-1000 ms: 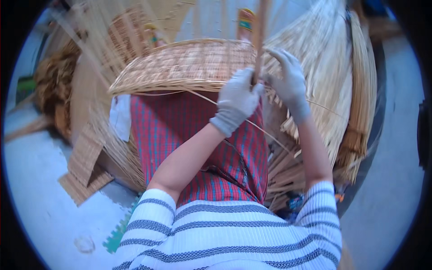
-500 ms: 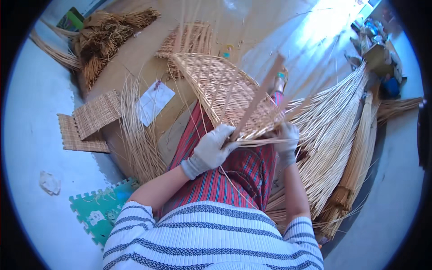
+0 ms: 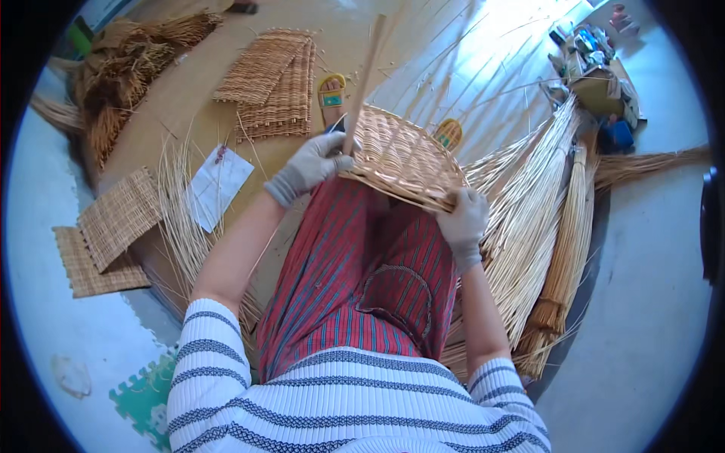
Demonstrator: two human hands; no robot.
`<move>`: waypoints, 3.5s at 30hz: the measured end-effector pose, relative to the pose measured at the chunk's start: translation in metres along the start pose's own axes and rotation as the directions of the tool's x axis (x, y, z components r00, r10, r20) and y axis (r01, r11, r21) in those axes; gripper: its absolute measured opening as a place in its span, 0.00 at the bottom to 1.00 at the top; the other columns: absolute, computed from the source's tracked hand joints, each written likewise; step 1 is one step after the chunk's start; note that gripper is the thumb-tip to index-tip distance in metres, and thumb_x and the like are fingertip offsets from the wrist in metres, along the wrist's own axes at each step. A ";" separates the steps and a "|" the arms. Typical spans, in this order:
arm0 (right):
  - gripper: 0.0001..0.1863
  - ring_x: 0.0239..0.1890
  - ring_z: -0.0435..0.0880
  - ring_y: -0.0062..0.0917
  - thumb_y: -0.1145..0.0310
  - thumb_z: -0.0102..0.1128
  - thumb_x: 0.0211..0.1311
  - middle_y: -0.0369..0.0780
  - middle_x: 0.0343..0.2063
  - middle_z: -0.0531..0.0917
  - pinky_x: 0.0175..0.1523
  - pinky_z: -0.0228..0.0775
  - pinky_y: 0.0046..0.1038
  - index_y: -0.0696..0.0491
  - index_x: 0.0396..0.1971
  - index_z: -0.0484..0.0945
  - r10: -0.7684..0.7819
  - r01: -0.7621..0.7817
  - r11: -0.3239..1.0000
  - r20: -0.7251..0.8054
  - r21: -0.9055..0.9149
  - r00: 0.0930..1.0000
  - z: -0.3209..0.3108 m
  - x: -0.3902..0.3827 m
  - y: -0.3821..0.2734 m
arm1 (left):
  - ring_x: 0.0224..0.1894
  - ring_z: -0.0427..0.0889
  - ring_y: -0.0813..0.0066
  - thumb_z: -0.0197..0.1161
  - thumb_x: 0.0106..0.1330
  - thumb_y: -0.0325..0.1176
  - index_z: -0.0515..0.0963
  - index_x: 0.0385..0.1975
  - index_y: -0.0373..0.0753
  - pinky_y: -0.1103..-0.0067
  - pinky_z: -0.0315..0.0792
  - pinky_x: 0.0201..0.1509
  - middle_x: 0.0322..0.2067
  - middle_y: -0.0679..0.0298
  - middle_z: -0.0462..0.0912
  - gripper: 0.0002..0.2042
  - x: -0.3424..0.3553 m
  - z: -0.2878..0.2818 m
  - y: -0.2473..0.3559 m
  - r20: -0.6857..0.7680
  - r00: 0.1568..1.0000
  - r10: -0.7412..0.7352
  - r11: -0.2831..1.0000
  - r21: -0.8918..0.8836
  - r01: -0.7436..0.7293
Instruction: Weaving a wicker basket using dried plant stalks.
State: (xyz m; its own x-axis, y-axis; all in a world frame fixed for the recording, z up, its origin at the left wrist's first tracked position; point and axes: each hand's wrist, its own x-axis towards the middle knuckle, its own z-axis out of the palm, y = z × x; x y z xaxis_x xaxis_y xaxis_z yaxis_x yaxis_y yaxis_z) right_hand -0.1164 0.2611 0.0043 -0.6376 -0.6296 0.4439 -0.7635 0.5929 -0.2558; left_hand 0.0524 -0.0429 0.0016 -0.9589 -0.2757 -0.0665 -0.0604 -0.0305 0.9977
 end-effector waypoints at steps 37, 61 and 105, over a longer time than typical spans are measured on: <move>0.32 0.53 0.83 0.38 0.73 0.71 0.56 0.45 0.53 0.84 0.57 0.76 0.34 0.49 0.63 0.76 0.067 -0.123 0.958 0.213 0.260 0.975 -0.035 -0.020 -0.089 | 0.33 0.75 0.85 0.70 0.63 0.23 0.79 0.38 0.41 0.83 0.73 0.40 0.31 0.74 0.79 0.08 0.011 -0.011 -0.053 -0.126 0.988 -0.090 0.956 -0.290 0.050; 0.23 0.40 0.83 0.19 0.75 0.58 0.72 0.39 0.38 0.85 0.45 0.77 0.22 0.54 0.65 0.69 0.329 -0.283 0.304 0.179 0.909 0.927 0.033 0.008 -0.101 | 0.58 0.78 0.75 0.70 0.62 0.26 0.77 0.59 0.37 0.72 0.71 0.66 0.53 0.64 0.82 0.23 0.061 -0.056 -0.039 0.530 0.848 -0.020 0.998 -0.045 0.052; 0.21 0.43 0.88 0.35 0.72 0.63 0.62 0.42 0.47 0.86 0.50 0.80 0.32 0.48 0.57 0.81 0.026 -0.349 0.841 0.612 0.414 0.790 -0.036 -0.070 -0.155 | 0.38 0.70 0.84 0.80 0.56 0.38 0.76 0.46 0.42 0.84 0.70 0.46 0.34 0.75 0.70 0.22 0.010 -0.022 -0.059 -0.026 0.999 0.021 0.996 -0.088 -0.024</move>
State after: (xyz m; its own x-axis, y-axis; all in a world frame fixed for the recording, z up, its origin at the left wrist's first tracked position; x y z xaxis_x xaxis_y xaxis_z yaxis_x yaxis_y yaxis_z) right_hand 0.0500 0.2312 0.0436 -0.5864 -0.7893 -0.1819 -0.4620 0.5104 -0.7253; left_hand 0.0527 -0.0650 -0.0578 -0.9524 -0.3014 -0.0456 -0.0133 -0.1085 0.9940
